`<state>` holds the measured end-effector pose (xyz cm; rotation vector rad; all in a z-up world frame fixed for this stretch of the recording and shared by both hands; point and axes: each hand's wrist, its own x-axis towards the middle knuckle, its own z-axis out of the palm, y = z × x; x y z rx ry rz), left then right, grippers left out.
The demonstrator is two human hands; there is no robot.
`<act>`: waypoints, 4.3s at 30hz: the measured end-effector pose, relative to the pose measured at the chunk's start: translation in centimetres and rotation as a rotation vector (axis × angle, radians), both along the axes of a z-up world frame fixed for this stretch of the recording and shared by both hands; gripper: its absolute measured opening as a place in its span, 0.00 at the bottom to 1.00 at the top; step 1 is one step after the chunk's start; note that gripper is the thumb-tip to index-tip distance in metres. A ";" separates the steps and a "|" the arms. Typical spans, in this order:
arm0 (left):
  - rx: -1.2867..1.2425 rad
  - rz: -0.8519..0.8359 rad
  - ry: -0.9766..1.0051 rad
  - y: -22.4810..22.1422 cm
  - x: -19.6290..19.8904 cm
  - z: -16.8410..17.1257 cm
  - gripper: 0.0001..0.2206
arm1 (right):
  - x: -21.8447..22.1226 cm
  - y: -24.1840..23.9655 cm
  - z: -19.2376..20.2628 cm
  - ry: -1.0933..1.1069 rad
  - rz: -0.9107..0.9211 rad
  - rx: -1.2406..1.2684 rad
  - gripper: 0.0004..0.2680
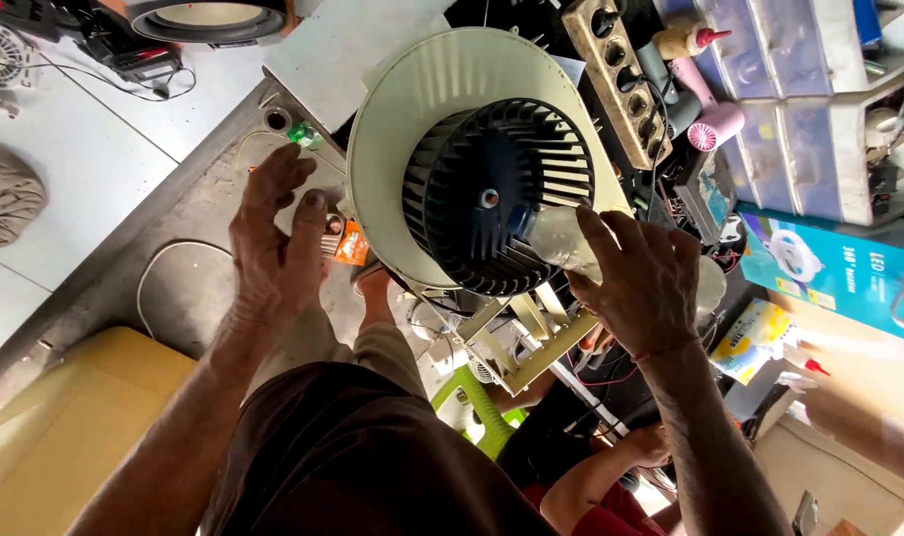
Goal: Servicing a centrifugal blower fan by manipulating the impeller hub on a repair bench using hands and pliers.
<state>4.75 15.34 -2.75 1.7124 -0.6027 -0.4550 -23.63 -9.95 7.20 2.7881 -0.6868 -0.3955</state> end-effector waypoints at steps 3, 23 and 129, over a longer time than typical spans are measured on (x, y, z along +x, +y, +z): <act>0.105 -0.007 -0.021 3.9 0.6 -2.4 0.22 | 1.2 0.0 -0.7 0.022 0.036 -0.046 0.28; 0.265 0.013 0.072 7.2 0.9 -6.3 0.22 | 3.9 0.1 -0.1 0.147 0.092 -0.099 0.26; 0.315 -0.234 -0.381 -12.5 -7.7 -0.4 0.20 | -59.6 -26.7 -27.0 -1.830 -1.238 0.145 0.46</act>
